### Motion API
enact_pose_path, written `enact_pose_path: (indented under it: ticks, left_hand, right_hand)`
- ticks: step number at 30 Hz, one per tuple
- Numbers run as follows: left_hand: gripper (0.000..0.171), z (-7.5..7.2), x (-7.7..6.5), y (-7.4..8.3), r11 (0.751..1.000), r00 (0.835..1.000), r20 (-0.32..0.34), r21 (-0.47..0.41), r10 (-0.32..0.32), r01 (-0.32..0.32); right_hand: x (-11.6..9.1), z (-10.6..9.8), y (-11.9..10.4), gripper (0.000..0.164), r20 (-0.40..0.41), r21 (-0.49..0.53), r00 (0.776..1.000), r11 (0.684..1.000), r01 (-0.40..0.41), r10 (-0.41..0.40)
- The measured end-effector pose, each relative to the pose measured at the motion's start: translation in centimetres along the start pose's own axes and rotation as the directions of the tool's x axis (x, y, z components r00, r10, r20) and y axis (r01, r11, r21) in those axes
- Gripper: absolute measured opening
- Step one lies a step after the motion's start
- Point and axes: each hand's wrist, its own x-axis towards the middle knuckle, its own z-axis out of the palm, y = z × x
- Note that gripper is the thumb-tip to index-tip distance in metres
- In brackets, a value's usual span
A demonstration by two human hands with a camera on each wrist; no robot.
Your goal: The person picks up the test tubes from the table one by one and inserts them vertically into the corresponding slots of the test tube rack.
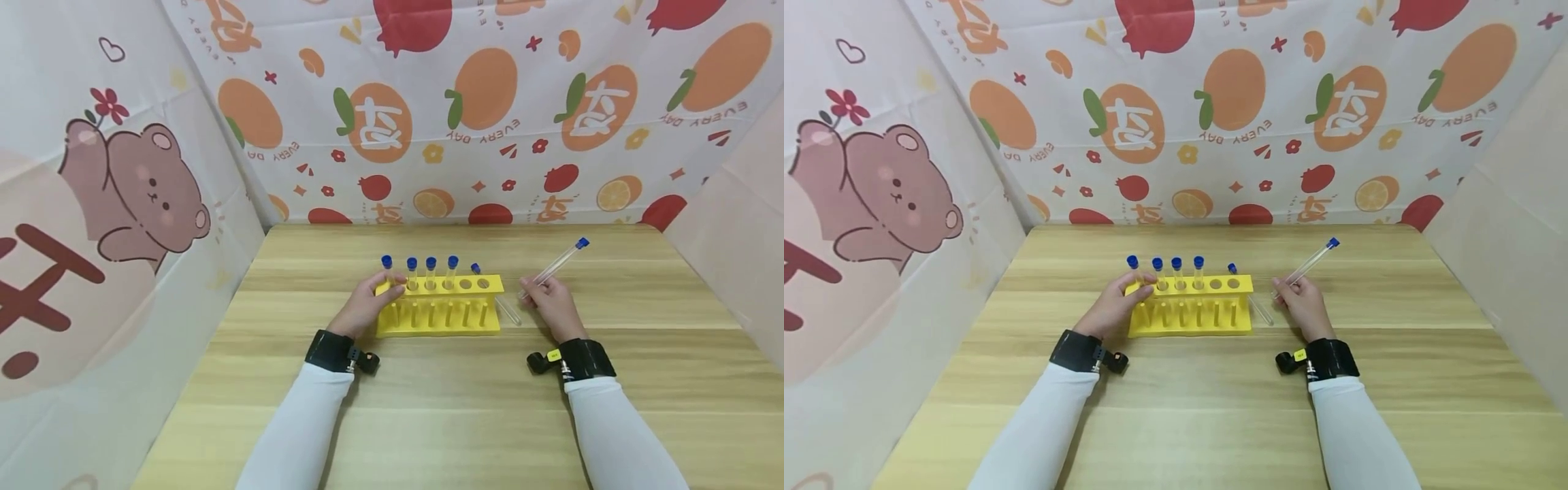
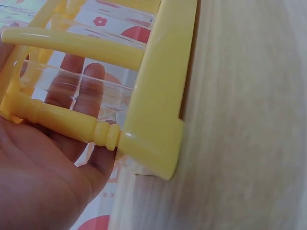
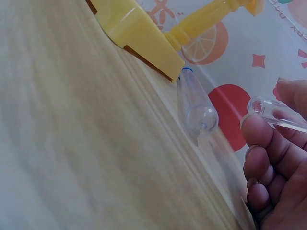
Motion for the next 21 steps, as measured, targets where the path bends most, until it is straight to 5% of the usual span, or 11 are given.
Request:
enact_pose_path:
  ticks: [21]
  left_hand:
    - [0.036,0.05,0.21,-0.06,1.0,1.0,0.004,-0.009,0.007,-0.007]
  right_hand:
    - [-0.03,0.58,-0.86,0.046,-0.076,0.038,0.997,0.999,0.017,-0.014]
